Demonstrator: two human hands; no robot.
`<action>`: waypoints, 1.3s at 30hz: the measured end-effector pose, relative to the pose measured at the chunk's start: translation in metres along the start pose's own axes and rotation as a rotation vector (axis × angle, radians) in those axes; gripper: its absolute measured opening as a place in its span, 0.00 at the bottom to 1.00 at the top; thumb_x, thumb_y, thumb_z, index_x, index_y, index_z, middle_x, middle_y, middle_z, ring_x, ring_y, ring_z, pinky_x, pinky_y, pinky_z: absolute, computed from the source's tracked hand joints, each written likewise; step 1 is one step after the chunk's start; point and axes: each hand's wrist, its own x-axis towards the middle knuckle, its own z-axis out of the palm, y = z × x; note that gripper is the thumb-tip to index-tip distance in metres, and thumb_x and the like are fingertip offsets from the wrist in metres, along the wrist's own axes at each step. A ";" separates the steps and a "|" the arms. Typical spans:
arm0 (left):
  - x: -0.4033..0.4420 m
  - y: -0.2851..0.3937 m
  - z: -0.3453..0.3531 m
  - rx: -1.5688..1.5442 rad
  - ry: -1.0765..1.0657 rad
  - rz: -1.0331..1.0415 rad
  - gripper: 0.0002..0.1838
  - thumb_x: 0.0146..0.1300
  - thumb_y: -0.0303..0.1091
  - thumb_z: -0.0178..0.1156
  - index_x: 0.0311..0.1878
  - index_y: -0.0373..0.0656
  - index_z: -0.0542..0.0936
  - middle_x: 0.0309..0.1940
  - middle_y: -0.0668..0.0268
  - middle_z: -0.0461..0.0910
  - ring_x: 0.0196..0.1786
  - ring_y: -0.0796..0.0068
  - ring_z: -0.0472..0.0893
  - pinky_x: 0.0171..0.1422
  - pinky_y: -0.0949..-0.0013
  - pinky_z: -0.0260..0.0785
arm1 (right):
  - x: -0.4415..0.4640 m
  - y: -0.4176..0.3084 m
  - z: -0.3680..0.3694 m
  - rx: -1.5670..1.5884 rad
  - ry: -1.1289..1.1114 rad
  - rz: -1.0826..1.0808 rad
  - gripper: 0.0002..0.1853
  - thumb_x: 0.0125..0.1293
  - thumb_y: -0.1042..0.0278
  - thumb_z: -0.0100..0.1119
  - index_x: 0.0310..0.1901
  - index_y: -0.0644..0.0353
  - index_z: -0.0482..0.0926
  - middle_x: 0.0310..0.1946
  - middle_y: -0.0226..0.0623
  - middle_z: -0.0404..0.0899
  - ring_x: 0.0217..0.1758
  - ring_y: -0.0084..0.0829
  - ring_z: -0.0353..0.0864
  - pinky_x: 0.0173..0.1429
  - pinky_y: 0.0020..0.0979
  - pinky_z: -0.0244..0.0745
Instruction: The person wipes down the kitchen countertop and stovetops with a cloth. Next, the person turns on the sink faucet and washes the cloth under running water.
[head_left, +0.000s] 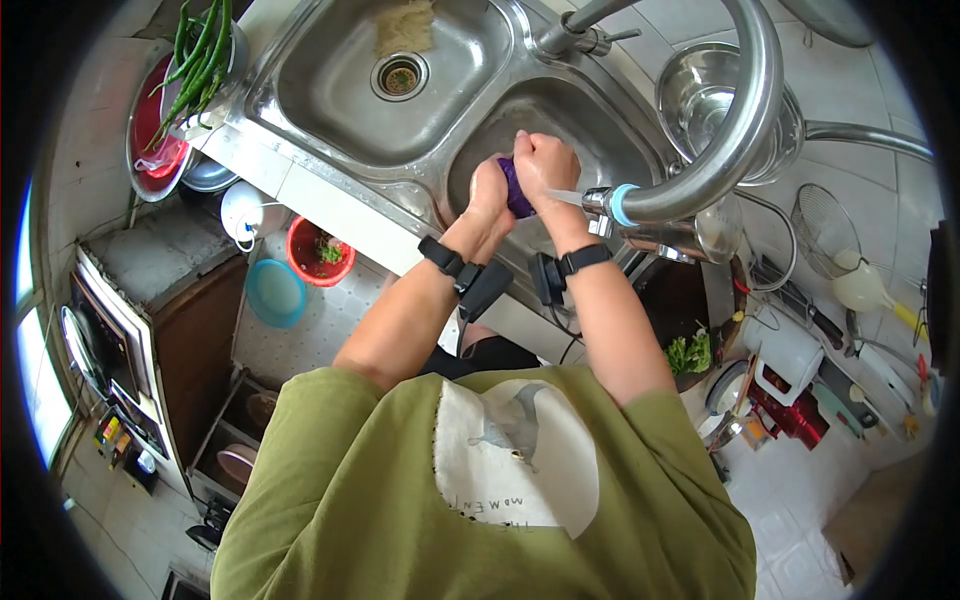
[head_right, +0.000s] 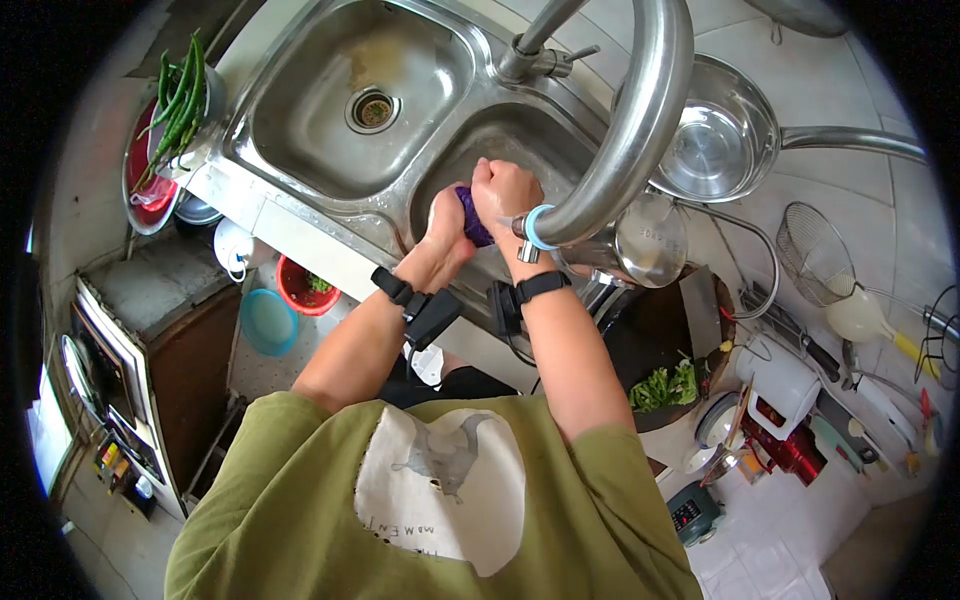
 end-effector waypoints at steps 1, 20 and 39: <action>0.000 0.001 -0.007 0.048 0.028 0.035 0.15 0.74 0.34 0.44 0.36 0.43 0.79 0.35 0.61 0.83 0.37 0.62 0.84 0.45 0.56 0.78 | 0.006 0.000 0.001 -0.061 -0.059 0.044 0.24 0.75 0.52 0.54 0.28 0.61 0.86 0.29 0.55 0.84 0.36 0.58 0.85 0.42 0.54 0.78; 0.020 -0.014 0.045 1.495 -0.104 0.660 0.15 0.67 0.34 0.58 0.53 0.42 0.85 0.44 0.47 0.88 0.52 0.45 0.87 0.56 0.50 0.79 | 0.034 0.068 -0.047 0.269 0.229 0.044 0.20 0.74 0.63 0.59 0.63 0.60 0.78 0.60 0.55 0.80 0.63 0.54 0.79 0.69 0.46 0.73; -0.061 0.036 0.024 0.931 -0.415 0.536 0.17 0.83 0.33 0.49 0.68 0.48 0.78 0.51 0.66 0.84 0.53 0.75 0.81 0.58 0.67 0.75 | -0.054 0.051 0.004 1.099 -0.283 0.802 0.28 0.83 0.39 0.42 0.71 0.47 0.72 0.56 0.27 0.81 0.57 0.23 0.79 0.60 0.34 0.75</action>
